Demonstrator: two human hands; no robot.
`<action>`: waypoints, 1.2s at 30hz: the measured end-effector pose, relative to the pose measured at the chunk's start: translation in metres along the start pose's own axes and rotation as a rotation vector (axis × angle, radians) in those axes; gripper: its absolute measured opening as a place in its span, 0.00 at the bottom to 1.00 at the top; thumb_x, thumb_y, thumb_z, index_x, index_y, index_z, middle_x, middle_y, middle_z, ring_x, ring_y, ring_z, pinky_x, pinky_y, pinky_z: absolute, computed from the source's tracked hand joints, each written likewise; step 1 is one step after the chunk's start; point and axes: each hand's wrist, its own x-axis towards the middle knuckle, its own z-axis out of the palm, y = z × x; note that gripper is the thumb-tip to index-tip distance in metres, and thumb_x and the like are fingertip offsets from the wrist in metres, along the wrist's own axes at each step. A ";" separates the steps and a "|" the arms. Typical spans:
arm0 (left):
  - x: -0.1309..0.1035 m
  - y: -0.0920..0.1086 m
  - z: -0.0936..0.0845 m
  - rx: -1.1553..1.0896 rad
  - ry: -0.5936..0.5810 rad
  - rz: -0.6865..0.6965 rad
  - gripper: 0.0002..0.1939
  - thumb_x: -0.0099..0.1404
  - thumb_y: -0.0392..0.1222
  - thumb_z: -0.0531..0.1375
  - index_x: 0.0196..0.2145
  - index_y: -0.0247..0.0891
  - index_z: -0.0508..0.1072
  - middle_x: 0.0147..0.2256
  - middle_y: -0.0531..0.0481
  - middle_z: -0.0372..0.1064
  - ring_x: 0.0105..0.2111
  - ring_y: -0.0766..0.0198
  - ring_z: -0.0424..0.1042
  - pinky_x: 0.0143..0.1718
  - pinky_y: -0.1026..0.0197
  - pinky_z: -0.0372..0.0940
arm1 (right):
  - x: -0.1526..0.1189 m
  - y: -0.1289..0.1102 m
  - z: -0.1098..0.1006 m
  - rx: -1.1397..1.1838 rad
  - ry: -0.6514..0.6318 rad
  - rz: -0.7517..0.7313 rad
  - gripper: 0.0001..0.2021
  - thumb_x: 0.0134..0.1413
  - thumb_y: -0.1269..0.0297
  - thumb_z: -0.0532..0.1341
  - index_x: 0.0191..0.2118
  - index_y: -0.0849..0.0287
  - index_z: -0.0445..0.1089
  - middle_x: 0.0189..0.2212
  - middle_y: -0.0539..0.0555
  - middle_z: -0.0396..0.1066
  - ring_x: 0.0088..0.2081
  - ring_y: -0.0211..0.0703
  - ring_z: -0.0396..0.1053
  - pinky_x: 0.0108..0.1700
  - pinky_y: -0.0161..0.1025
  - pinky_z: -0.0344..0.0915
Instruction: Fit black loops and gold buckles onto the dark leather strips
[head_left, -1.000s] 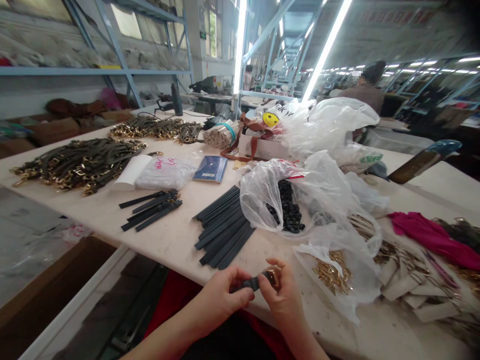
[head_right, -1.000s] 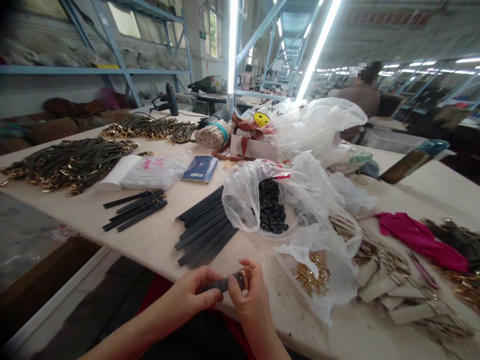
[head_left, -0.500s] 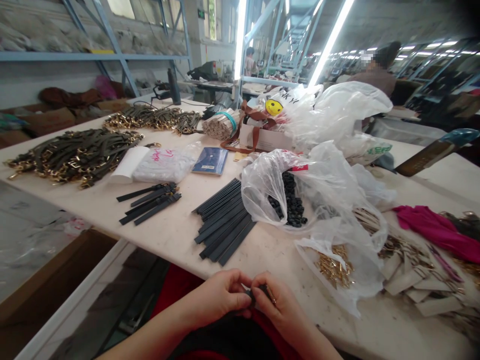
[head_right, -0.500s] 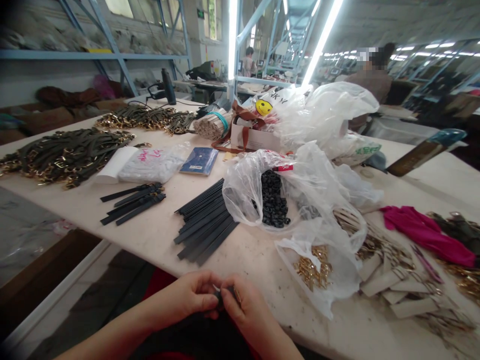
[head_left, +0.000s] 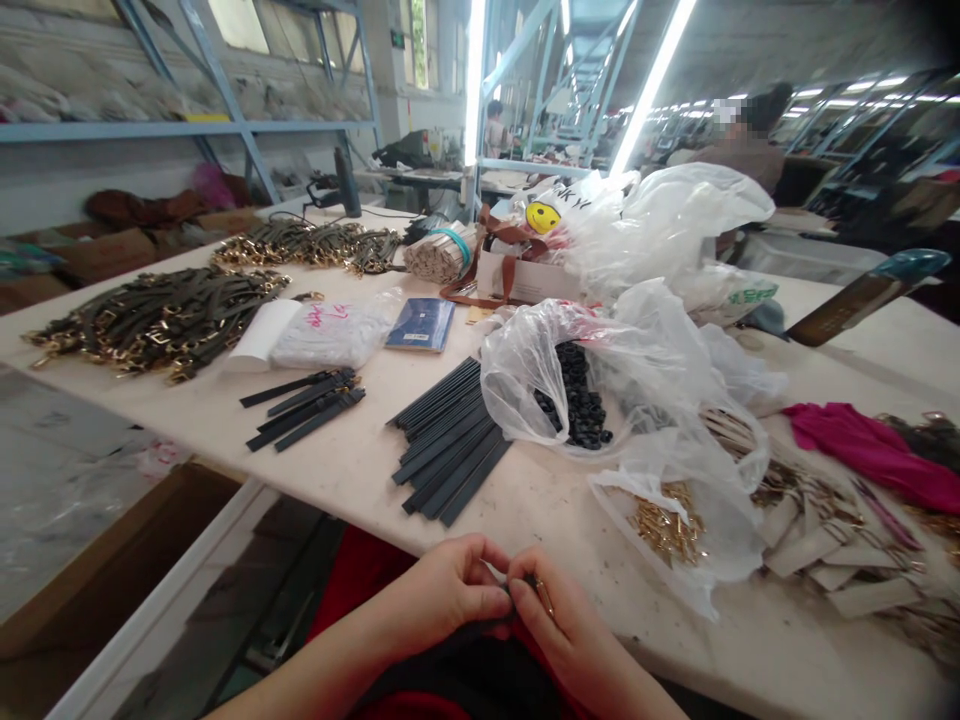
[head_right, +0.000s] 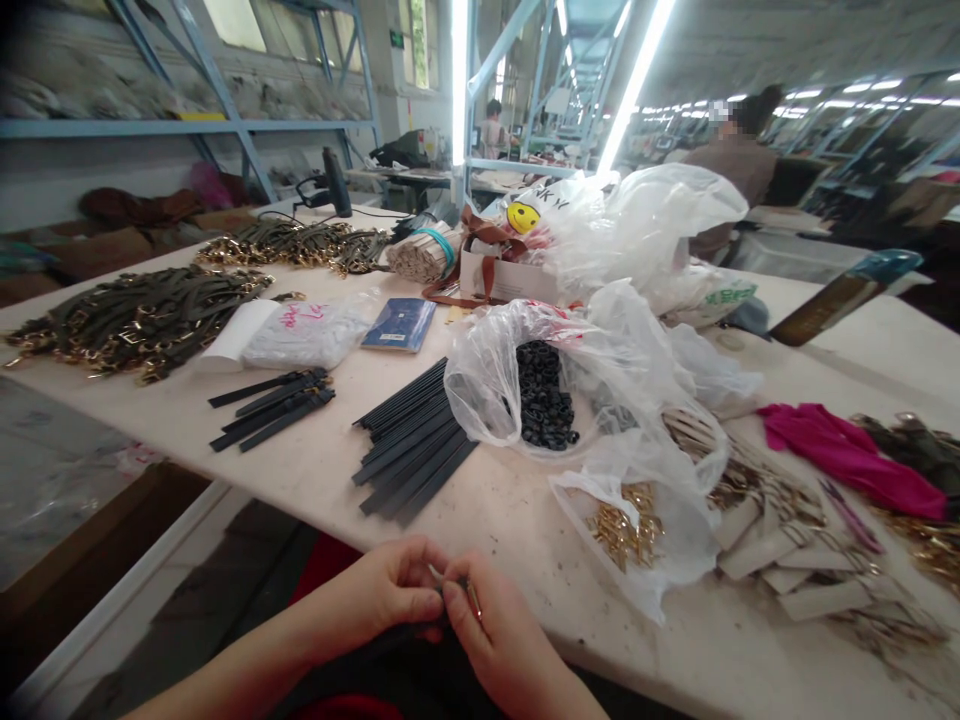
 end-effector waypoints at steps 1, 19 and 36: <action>0.000 0.000 0.000 0.012 0.018 0.009 0.16 0.49 0.37 0.60 0.37 0.33 0.65 0.22 0.55 0.69 0.23 0.68 0.68 0.25 0.67 0.58 | 0.000 0.000 0.002 0.015 0.013 0.004 0.11 0.59 0.57 0.46 0.36 0.57 0.61 0.27 0.50 0.66 0.29 0.40 0.64 0.33 0.37 0.60; -0.012 0.010 -0.012 0.436 -0.014 -0.061 0.15 0.60 0.50 0.52 0.30 0.35 0.70 0.22 0.54 0.66 0.19 0.69 0.63 0.20 0.69 0.58 | 0.015 0.019 0.050 0.183 0.360 0.079 0.17 0.56 0.49 0.48 0.42 0.54 0.62 0.23 0.50 0.66 0.23 0.42 0.64 0.28 0.38 0.60; 0.008 0.055 -0.146 1.530 0.968 0.392 0.13 0.63 0.39 0.49 0.43 0.33 0.66 0.45 0.39 0.63 0.46 0.53 0.62 0.48 0.54 0.56 | 0.053 0.043 0.015 -0.084 0.410 -0.010 0.14 0.55 0.59 0.52 0.44 0.58 0.67 0.24 0.50 0.68 0.27 0.42 0.67 0.30 0.37 0.63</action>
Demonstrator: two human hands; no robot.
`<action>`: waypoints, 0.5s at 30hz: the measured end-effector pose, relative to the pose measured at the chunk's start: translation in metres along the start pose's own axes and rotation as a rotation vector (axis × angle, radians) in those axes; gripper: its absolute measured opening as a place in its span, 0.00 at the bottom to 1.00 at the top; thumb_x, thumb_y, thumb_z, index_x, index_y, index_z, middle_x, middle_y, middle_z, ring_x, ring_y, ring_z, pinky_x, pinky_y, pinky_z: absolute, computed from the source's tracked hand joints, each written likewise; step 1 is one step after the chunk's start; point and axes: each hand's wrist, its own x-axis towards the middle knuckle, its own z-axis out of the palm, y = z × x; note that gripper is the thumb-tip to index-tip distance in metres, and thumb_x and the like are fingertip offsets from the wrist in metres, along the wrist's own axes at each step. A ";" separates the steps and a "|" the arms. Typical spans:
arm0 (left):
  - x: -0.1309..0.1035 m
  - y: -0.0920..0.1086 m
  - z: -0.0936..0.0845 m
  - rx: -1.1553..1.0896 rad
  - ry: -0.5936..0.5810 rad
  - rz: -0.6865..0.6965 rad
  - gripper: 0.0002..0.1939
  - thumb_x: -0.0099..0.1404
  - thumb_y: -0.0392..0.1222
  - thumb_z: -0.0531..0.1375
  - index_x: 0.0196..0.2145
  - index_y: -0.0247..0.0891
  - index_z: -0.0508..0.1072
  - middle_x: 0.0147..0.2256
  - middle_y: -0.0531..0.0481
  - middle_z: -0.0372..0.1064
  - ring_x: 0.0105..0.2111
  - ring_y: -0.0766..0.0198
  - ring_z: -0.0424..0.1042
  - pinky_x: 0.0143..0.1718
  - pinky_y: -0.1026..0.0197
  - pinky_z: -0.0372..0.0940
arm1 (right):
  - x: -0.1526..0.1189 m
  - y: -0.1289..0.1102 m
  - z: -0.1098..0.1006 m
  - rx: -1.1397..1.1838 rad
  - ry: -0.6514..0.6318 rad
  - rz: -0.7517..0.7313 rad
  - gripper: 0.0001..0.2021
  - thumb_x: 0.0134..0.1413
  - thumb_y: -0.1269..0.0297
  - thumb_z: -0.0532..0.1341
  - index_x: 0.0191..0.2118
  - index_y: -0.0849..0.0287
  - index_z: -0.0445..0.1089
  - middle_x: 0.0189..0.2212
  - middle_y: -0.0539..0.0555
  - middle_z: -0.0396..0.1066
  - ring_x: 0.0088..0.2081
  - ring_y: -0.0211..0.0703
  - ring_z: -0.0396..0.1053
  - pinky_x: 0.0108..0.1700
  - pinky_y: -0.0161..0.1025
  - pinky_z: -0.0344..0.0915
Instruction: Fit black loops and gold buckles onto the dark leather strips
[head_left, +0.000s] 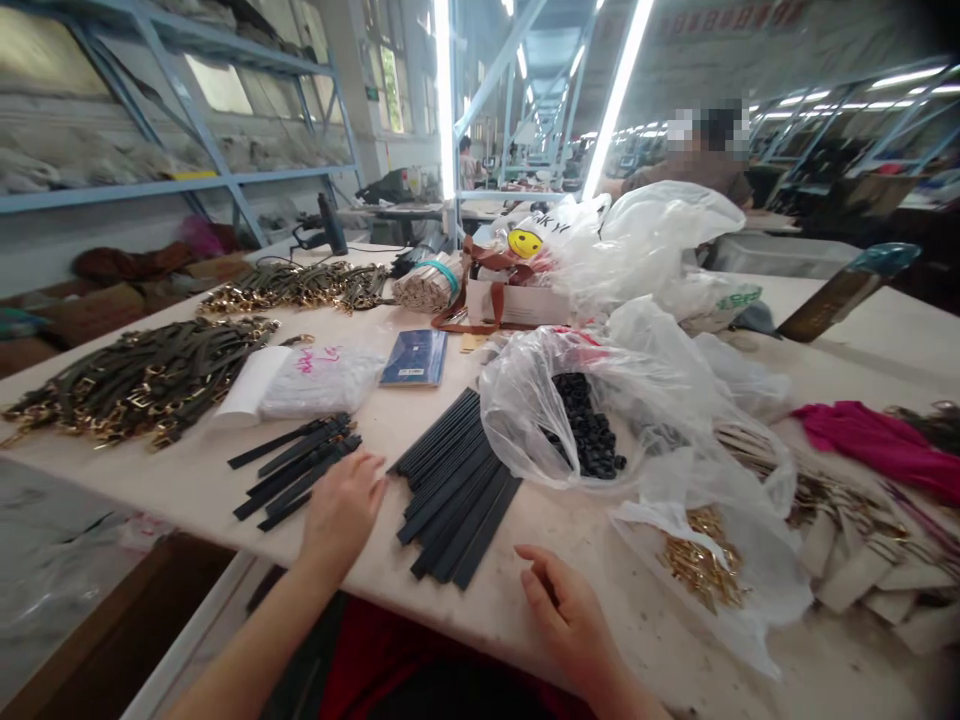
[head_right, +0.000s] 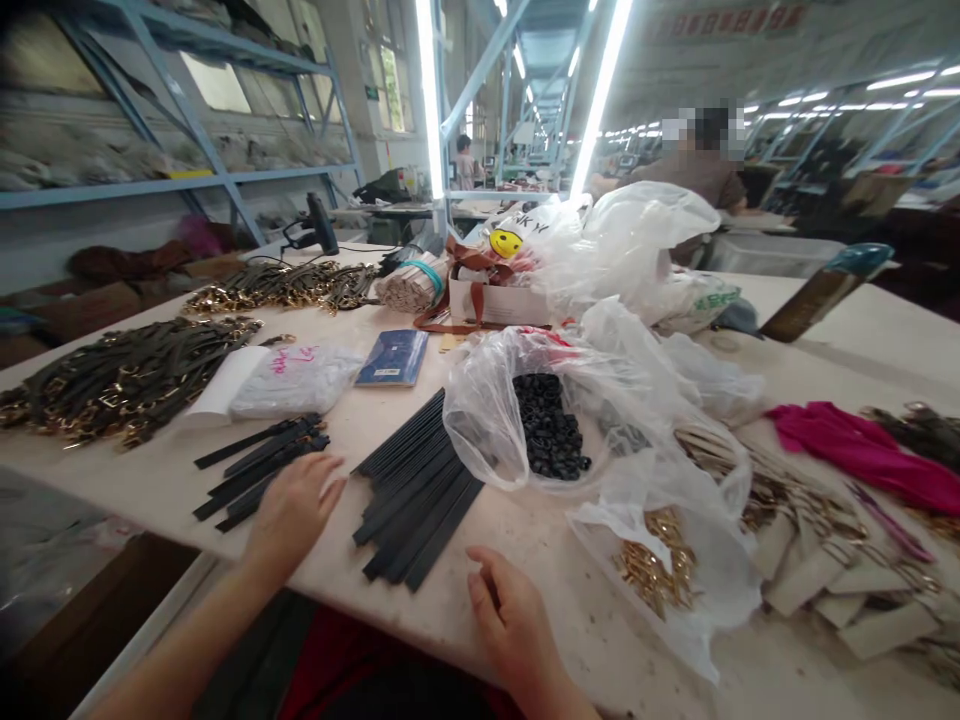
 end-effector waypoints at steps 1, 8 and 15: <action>-0.002 0.021 0.000 -0.030 -0.094 0.066 0.11 0.64 0.39 0.48 0.39 0.35 0.68 0.40 0.43 0.66 0.42 0.56 0.65 0.45 0.56 0.57 | 0.000 0.000 0.000 -0.011 0.006 -0.005 0.14 0.55 0.60 0.53 0.44 0.58 0.68 0.25 0.52 0.70 0.29 0.44 0.68 0.32 0.38 0.64; 0.002 0.115 0.024 -0.021 -0.315 0.136 0.07 0.59 0.40 0.56 0.34 0.34 0.69 0.33 0.43 0.67 0.34 0.53 0.68 0.34 0.55 0.61 | -0.002 0.002 -0.001 -0.092 -0.043 -0.084 0.13 0.55 0.63 0.52 0.43 0.58 0.68 0.37 0.57 0.74 0.39 0.47 0.70 0.42 0.42 0.65; -0.004 0.119 0.018 0.020 -0.337 0.087 0.06 0.60 0.35 0.51 0.35 0.34 0.66 0.33 0.43 0.66 0.34 0.54 0.68 0.34 0.57 0.61 | -0.004 -0.002 -0.004 0.026 -0.027 -0.083 0.13 0.55 0.62 0.53 0.43 0.58 0.67 0.32 0.55 0.72 0.35 0.45 0.68 0.39 0.41 0.63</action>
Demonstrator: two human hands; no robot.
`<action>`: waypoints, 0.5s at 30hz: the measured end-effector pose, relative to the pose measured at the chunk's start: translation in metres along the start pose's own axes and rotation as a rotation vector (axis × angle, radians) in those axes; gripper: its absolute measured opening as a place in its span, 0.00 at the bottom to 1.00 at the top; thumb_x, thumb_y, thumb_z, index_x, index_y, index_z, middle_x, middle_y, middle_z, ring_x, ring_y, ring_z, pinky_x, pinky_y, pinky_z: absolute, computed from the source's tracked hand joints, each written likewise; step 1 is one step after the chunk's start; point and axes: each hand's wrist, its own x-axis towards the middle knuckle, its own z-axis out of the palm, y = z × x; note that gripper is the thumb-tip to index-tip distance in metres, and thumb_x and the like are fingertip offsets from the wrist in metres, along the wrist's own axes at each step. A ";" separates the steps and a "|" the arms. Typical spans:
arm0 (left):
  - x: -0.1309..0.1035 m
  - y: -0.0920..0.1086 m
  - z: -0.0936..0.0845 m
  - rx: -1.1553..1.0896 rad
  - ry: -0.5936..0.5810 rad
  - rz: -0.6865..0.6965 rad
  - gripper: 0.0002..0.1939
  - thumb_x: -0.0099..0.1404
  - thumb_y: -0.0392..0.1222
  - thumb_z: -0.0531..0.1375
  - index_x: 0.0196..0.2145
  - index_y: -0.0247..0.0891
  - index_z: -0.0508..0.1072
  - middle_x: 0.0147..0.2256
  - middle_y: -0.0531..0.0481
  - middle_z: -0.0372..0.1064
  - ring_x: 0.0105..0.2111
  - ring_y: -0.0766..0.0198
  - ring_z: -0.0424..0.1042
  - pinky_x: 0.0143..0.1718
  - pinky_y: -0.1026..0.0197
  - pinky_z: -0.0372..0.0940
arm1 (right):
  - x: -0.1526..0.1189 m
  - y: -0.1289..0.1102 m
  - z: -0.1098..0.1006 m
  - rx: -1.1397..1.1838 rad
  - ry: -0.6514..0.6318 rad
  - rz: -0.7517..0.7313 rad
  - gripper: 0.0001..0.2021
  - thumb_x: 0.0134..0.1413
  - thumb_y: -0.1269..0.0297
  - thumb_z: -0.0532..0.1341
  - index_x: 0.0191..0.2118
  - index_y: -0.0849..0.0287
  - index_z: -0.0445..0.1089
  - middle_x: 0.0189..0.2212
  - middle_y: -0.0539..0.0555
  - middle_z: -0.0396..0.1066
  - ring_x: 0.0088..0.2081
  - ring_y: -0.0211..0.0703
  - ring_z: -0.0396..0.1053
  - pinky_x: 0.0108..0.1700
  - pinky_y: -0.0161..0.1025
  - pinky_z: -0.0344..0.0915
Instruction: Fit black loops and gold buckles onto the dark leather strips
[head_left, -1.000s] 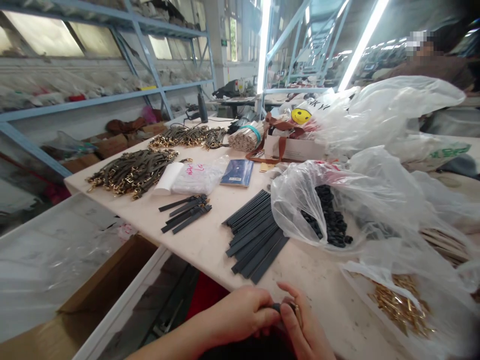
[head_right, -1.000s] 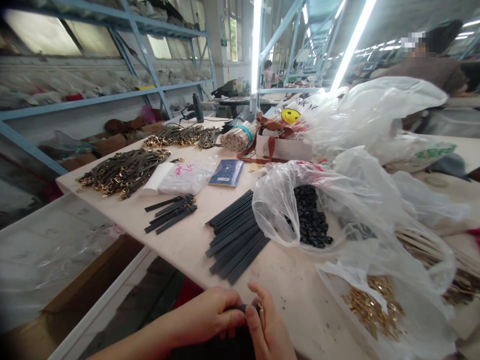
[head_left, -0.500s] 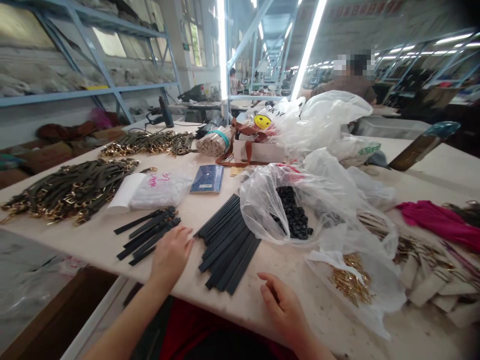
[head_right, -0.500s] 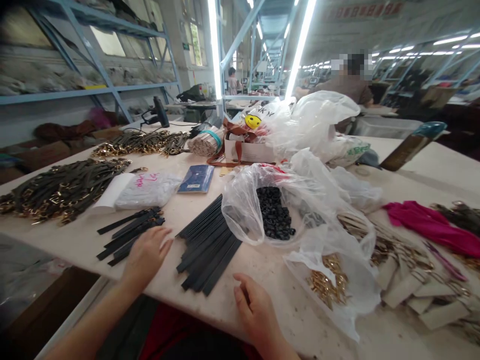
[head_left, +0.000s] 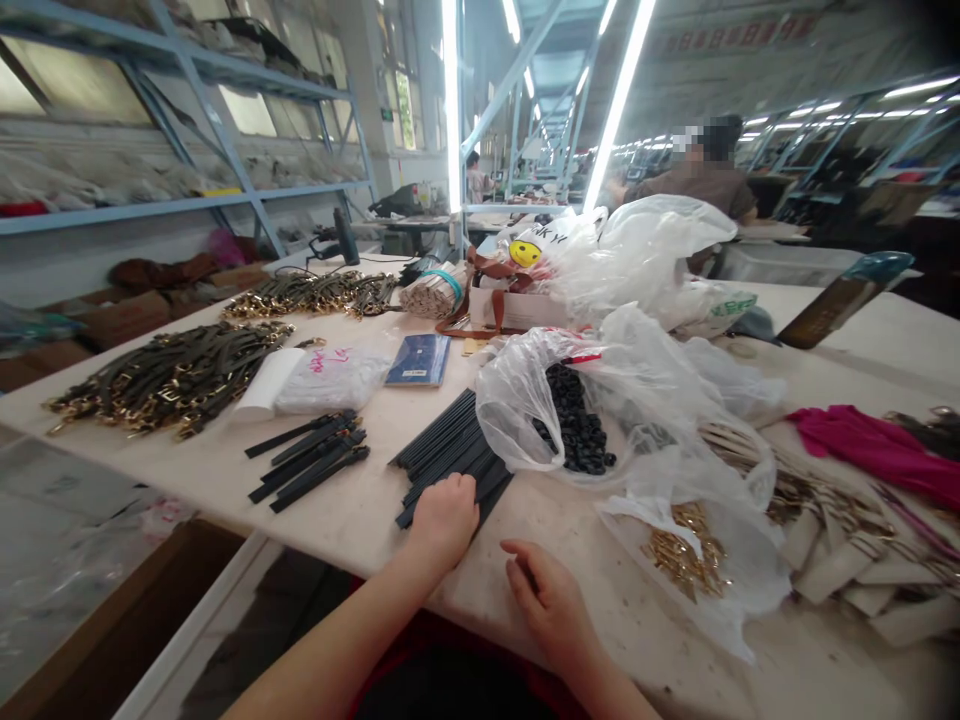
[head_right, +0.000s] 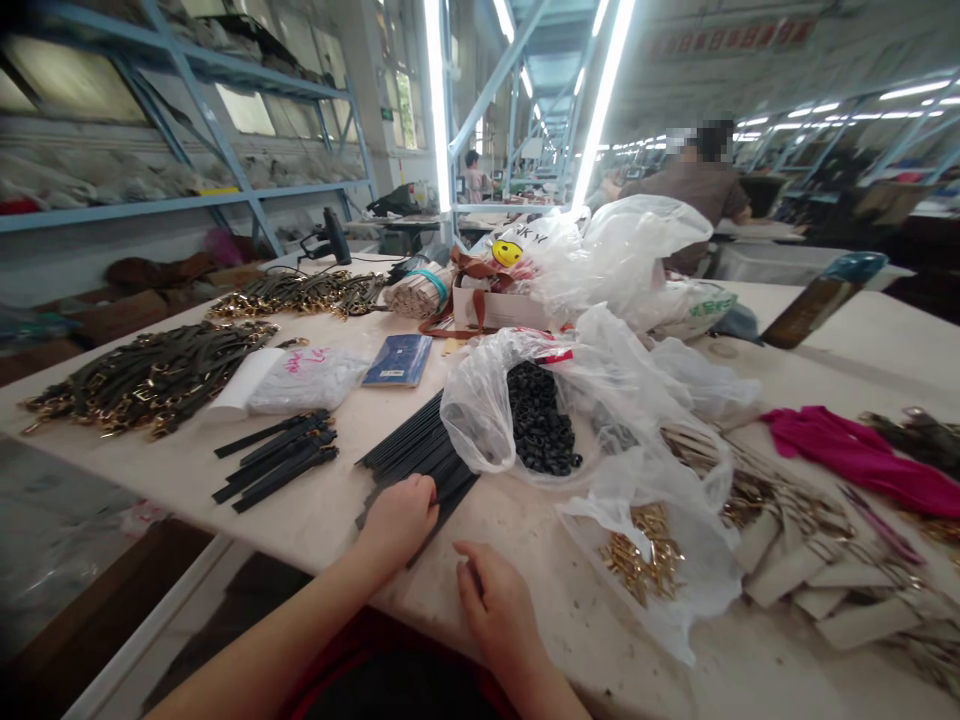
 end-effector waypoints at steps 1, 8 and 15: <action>-0.006 0.000 -0.002 -0.004 -0.008 0.007 0.06 0.60 0.35 0.50 0.34 0.34 0.65 0.33 0.44 0.65 0.34 0.55 0.68 0.34 0.57 0.61 | 0.001 0.000 -0.001 0.061 0.033 0.029 0.15 0.55 0.60 0.53 0.46 0.59 0.65 0.29 0.53 0.70 0.32 0.43 0.67 0.36 0.40 0.63; -0.056 0.011 -0.009 -0.199 -0.117 0.130 0.06 0.58 0.33 0.50 0.32 0.37 0.66 0.32 0.48 0.66 0.32 0.59 0.69 0.33 0.61 0.60 | 0.015 0.003 -0.020 0.469 0.123 0.250 0.17 0.53 0.51 0.52 0.42 0.59 0.58 0.16 0.40 0.52 0.15 0.31 0.49 0.17 0.30 0.47; -0.055 0.026 -0.006 -1.146 -0.477 0.000 0.15 0.60 0.45 0.50 0.42 0.35 0.64 0.24 0.55 0.65 0.16 0.71 0.59 0.19 0.68 0.55 | 0.030 -0.013 -0.055 -0.080 -0.018 0.059 0.10 0.55 0.59 0.52 0.39 0.58 0.64 0.24 0.47 0.66 0.24 0.36 0.64 0.26 0.32 0.60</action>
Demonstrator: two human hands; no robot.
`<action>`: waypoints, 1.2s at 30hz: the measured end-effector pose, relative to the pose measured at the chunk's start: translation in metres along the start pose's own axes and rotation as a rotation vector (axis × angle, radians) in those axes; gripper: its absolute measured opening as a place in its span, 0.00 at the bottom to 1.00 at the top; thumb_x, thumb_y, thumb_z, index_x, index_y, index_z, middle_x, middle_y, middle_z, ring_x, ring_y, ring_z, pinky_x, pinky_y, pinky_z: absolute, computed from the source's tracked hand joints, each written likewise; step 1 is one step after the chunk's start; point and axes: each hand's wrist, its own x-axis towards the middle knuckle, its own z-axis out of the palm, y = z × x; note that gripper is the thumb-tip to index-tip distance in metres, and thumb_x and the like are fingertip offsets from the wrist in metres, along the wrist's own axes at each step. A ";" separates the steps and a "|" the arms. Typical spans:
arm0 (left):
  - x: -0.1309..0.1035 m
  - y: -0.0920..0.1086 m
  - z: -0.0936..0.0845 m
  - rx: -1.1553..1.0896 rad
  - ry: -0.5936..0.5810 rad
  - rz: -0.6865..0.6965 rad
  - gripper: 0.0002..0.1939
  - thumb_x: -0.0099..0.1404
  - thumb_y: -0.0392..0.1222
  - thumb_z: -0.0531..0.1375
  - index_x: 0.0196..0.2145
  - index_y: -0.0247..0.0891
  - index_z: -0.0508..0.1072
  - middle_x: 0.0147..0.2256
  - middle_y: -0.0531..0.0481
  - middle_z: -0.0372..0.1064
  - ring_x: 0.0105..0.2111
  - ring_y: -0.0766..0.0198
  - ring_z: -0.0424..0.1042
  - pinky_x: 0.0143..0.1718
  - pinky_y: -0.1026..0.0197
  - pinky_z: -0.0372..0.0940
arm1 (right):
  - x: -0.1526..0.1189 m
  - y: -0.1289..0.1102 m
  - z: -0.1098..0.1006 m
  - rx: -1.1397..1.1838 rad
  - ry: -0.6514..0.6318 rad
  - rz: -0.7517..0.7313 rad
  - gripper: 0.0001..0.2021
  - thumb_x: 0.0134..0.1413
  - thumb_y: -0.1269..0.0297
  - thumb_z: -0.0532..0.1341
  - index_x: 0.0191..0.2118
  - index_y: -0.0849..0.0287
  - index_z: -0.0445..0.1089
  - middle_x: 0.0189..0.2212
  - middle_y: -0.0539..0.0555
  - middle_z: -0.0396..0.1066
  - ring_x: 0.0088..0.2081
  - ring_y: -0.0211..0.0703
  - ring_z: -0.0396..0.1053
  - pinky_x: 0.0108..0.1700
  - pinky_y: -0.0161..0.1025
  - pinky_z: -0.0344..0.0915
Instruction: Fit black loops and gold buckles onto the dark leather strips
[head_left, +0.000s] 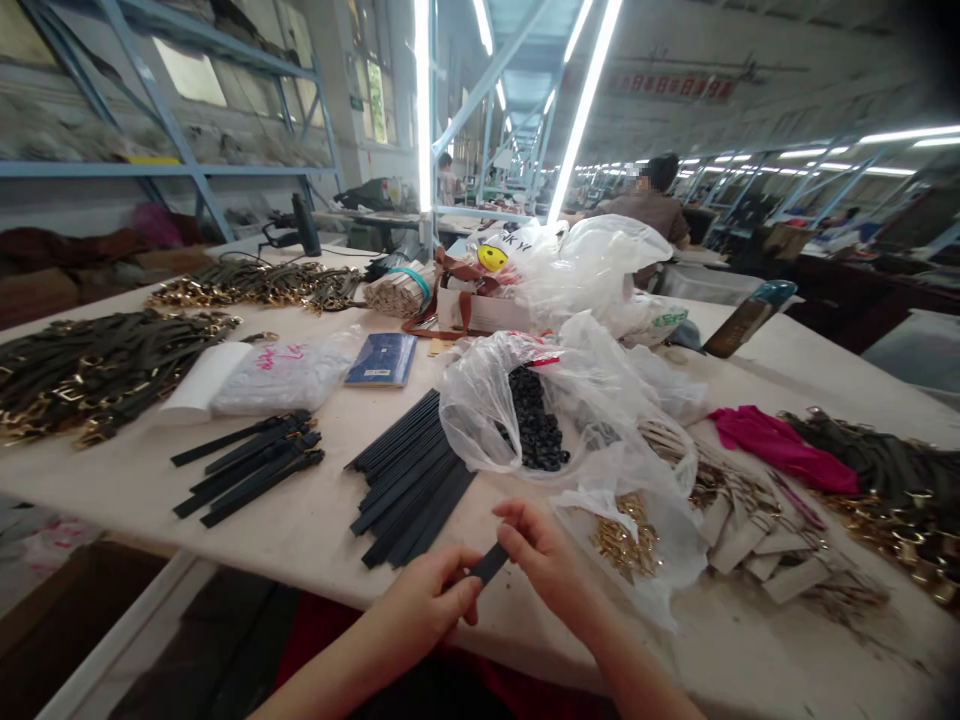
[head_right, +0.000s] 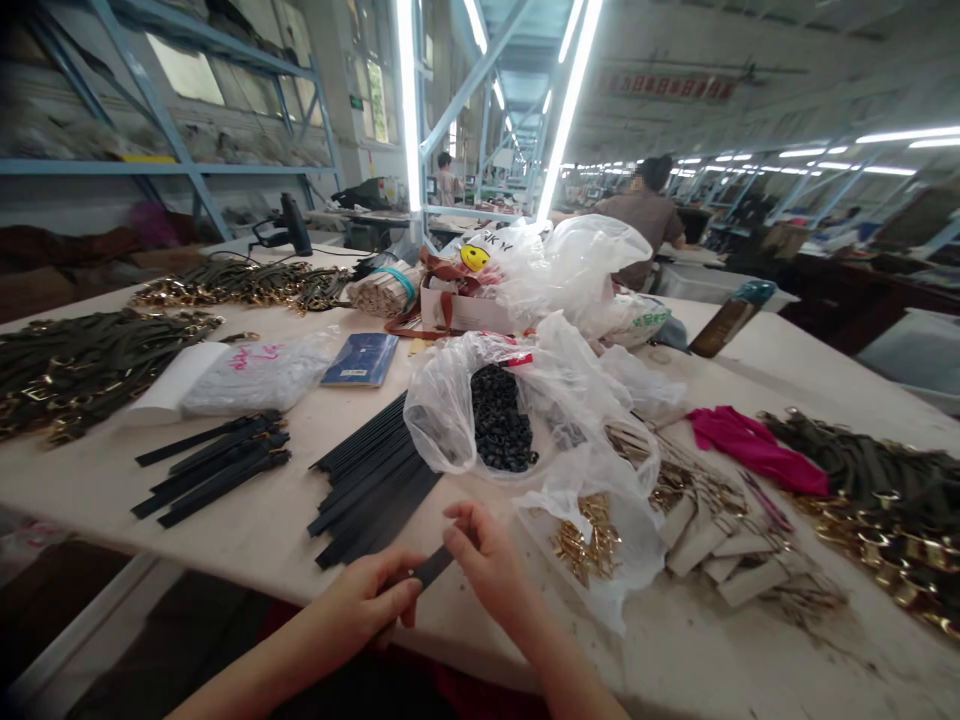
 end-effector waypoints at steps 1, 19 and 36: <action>0.002 0.002 0.000 -0.097 0.003 -0.031 0.14 0.60 0.44 0.49 0.41 0.34 0.64 0.23 0.56 0.65 0.15 0.72 0.58 0.18 0.68 0.53 | 0.008 0.000 -0.010 -0.238 0.038 -0.040 0.11 0.57 0.60 0.50 0.39 0.57 0.64 0.26 0.49 0.68 0.27 0.37 0.66 0.28 0.33 0.61; 0.012 0.007 -0.003 -0.601 0.128 -0.172 0.14 0.57 0.39 0.51 0.42 0.33 0.63 0.31 0.49 0.70 0.20 0.73 0.65 0.17 0.72 0.53 | 0.077 0.051 -0.067 -0.715 0.145 0.057 0.04 0.48 0.65 0.57 0.27 0.59 0.65 0.30 0.55 0.66 0.30 0.44 0.65 0.34 0.39 0.57; -0.002 0.001 -0.008 0.013 0.205 -0.005 0.10 0.59 0.46 0.51 0.25 0.37 0.62 0.17 0.58 0.59 0.17 0.71 0.57 0.19 0.69 0.52 | -0.010 -0.013 0.013 0.658 0.001 0.293 0.11 0.43 0.58 0.64 0.33 0.59 0.70 0.18 0.45 0.66 0.24 0.35 0.63 0.30 0.35 0.60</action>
